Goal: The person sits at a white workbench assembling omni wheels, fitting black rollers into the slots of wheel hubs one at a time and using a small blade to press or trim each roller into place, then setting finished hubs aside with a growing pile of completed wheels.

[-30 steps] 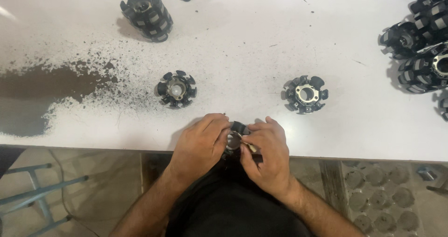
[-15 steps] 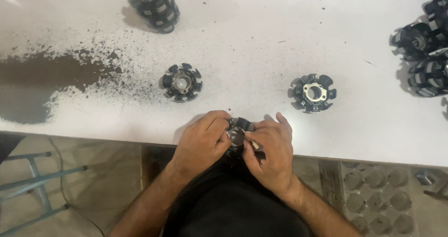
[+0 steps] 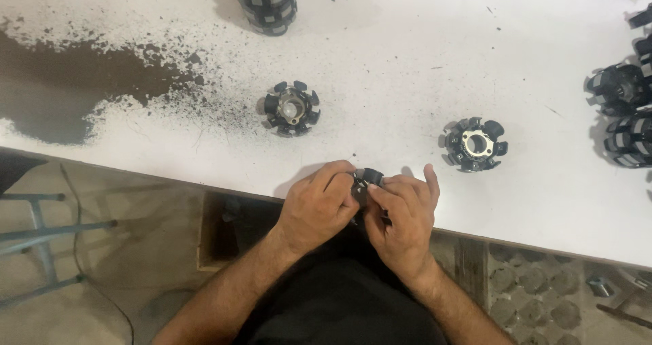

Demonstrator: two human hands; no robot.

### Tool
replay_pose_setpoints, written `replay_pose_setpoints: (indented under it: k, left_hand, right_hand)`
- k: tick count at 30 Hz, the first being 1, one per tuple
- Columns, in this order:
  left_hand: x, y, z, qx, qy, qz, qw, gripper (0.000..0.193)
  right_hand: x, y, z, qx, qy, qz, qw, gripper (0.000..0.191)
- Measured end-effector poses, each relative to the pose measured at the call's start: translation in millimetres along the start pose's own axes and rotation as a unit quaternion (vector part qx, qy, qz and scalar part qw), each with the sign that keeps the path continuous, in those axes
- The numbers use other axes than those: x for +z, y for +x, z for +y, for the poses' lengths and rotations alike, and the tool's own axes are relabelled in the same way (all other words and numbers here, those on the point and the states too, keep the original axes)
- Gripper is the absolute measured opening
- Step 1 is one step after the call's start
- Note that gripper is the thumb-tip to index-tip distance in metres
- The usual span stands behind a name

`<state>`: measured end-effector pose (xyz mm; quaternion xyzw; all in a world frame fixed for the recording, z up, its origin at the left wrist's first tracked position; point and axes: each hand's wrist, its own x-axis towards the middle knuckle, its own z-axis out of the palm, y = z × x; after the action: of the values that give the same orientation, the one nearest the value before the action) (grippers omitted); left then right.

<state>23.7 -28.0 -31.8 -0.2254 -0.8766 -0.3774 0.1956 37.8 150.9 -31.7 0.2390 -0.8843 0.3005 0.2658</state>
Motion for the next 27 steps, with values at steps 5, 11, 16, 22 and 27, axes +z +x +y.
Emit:
replay_pose_setpoints:
  k: [5, 11, 16, 22, 27]
  left_hand:
    - [-18, -5, 3, -0.056, -0.005, -0.052, 0.997, 0.014]
    - [-84, 29, -26, -0.119, 0.201, 0.023, 0.972, 0.062]
    - [-75, 91, -23, -0.328, 0.266, -0.182, 0.888, 0.091]
    - [-53, 72, -6, -0.137, 0.159, -0.191, 0.959, 0.085]
    - [-45, 43, -1, -0.044, 0.032, -0.222, 0.974, 0.091]
  right_hand:
    - [-13, -1, 11, 0.023, -0.017, 0.000, 1.000, 0.026]
    - [-54, 2, 59, 0.092, -0.102, 0.010, 0.991, 0.019]
    - [-63, 15, 73, 0.147, -0.120, 0.029, 0.981, 0.019]
    - [-70, 3, 78, 0.123, -0.041, 0.119, 0.984, 0.020]
    - [-62, -12, 69, 0.112, 0.059, 0.141, 0.982, 0.020]
